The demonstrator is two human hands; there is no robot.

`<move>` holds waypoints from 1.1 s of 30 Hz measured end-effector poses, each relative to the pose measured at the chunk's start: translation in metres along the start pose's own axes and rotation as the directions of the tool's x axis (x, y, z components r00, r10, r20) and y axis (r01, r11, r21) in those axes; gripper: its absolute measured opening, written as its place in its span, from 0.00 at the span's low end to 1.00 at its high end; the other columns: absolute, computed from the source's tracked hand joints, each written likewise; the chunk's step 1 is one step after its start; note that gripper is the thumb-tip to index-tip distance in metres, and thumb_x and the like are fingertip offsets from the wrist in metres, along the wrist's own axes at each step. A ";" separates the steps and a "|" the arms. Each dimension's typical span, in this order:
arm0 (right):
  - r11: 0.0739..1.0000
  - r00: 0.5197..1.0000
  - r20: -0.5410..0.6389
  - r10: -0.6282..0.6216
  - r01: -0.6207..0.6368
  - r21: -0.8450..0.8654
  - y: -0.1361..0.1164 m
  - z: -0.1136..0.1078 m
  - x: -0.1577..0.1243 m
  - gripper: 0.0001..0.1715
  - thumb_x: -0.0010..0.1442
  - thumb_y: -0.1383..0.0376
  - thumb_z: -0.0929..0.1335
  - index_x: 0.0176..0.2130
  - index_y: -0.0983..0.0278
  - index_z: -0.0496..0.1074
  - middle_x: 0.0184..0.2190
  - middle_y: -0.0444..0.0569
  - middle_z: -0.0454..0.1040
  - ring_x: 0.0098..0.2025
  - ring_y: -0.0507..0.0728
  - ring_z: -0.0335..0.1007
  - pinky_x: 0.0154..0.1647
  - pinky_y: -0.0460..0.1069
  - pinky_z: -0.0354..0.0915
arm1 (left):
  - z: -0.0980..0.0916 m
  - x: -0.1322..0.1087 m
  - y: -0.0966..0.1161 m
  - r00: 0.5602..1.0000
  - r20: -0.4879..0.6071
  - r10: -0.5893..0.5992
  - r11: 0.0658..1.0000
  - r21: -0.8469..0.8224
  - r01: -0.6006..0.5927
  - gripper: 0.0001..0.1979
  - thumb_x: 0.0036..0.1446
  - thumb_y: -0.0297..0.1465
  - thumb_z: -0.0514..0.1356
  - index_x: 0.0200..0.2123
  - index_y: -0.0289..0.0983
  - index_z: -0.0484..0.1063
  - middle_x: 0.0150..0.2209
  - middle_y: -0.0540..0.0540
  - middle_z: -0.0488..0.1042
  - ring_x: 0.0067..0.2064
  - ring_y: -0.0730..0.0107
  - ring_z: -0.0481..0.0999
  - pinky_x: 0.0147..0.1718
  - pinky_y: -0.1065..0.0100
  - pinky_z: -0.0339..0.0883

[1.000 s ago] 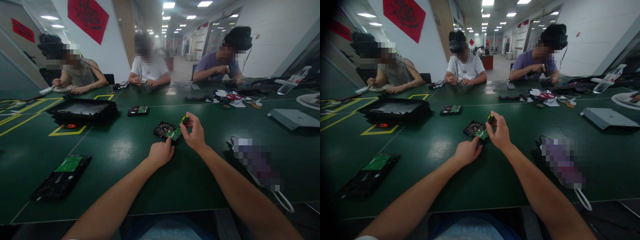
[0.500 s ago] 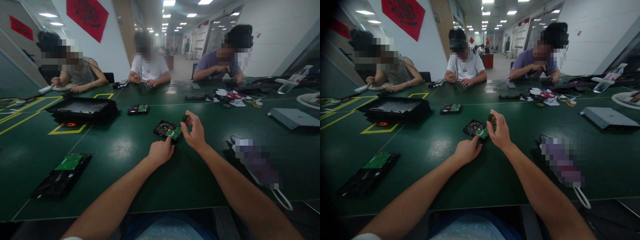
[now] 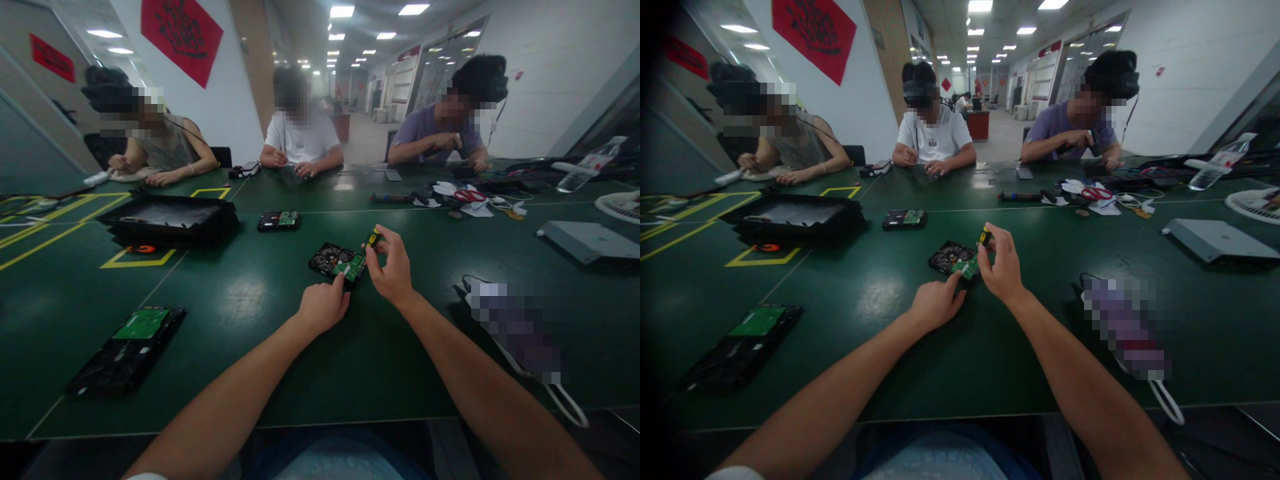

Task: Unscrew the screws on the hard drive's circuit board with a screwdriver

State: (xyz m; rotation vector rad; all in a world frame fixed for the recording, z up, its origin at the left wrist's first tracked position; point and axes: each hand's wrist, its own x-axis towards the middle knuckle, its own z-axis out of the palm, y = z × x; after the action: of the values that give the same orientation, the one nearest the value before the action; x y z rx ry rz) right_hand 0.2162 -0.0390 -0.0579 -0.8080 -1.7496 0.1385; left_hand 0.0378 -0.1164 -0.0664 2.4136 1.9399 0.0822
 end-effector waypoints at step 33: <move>0.999 0.998 0.060 0.017 -0.018 0.028 0.004 0.003 -0.003 0.34 0.69 0.61 0.66 0.69 0.52 0.55 0.59 0.55 0.68 0.47 0.60 0.76 0.47 0.59 0.78 | -0.001 0.000 0.000 1.000 0.019 -0.006 1.000 0.004 0.006 0.29 0.70 0.43 0.48 0.68 0.36 0.56 0.40 0.37 0.81 0.40 0.49 0.83 0.40 0.55 0.73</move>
State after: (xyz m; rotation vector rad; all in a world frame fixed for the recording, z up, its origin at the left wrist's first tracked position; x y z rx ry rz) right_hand 0.2161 -0.0367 -0.0632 -0.8056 -1.7931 0.2012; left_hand 0.0381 -0.1163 -0.0652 2.4025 1.9410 0.0547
